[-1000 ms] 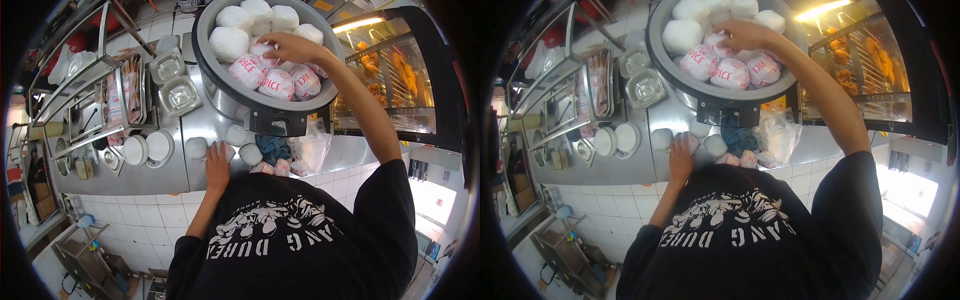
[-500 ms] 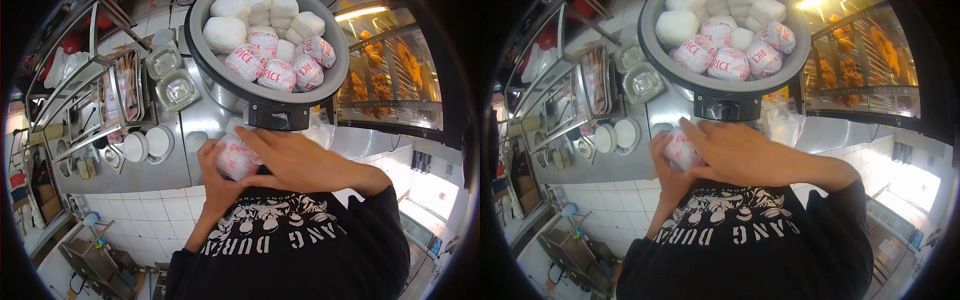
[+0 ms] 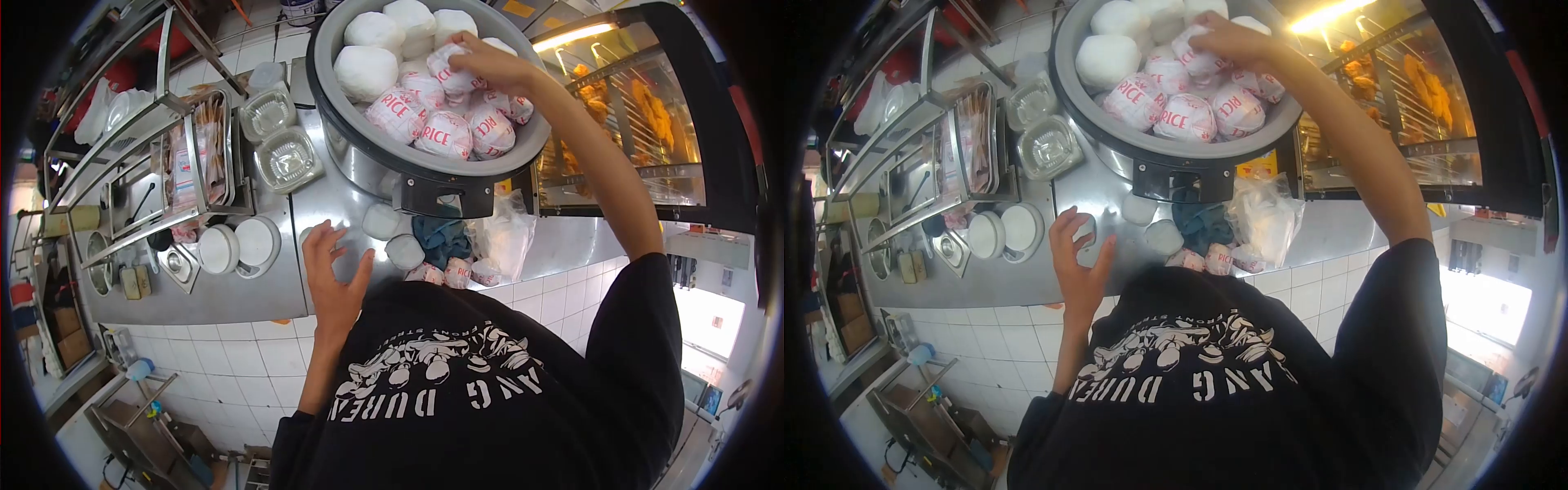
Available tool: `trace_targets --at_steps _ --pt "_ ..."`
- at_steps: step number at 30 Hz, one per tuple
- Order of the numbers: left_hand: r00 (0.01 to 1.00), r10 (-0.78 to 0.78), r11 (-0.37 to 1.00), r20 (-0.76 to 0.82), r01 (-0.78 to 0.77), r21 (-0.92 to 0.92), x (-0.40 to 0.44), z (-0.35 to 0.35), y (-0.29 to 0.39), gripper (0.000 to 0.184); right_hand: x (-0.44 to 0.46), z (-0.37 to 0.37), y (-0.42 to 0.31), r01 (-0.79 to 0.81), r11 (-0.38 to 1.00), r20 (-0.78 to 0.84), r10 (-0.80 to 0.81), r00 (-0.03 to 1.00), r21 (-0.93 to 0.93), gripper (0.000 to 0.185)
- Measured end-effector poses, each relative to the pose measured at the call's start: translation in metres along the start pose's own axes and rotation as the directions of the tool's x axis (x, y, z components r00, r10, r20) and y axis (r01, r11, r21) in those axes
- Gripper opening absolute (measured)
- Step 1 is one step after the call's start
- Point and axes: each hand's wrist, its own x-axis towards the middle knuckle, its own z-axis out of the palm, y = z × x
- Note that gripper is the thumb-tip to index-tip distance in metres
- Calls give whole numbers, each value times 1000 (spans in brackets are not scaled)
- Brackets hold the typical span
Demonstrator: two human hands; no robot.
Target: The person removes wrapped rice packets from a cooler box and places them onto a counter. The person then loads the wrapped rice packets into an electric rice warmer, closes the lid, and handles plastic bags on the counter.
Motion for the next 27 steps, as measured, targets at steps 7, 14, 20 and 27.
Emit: trace_targets --at_steps 7,14,20,27 --pt "977 -203 968 -68 211 134 -14 -21 -45 39 6 -8 -21 407 568 379 -173 909 -716 47" --pt "966 -244 961 -83 252 110 -13 -23 -56 38 12 -31 -8 51 984 274 -2 962 -172 42" --pt "975 -222 967 -28 223 120 -4 -13 -65 37 -15 -1 -16 83 794 197 47 979 -602 36" --pt "970 -242 957 -11 240 162 -8 -13 -72 37 -20 7 -15 289 525 237 -166 957 -800 32"
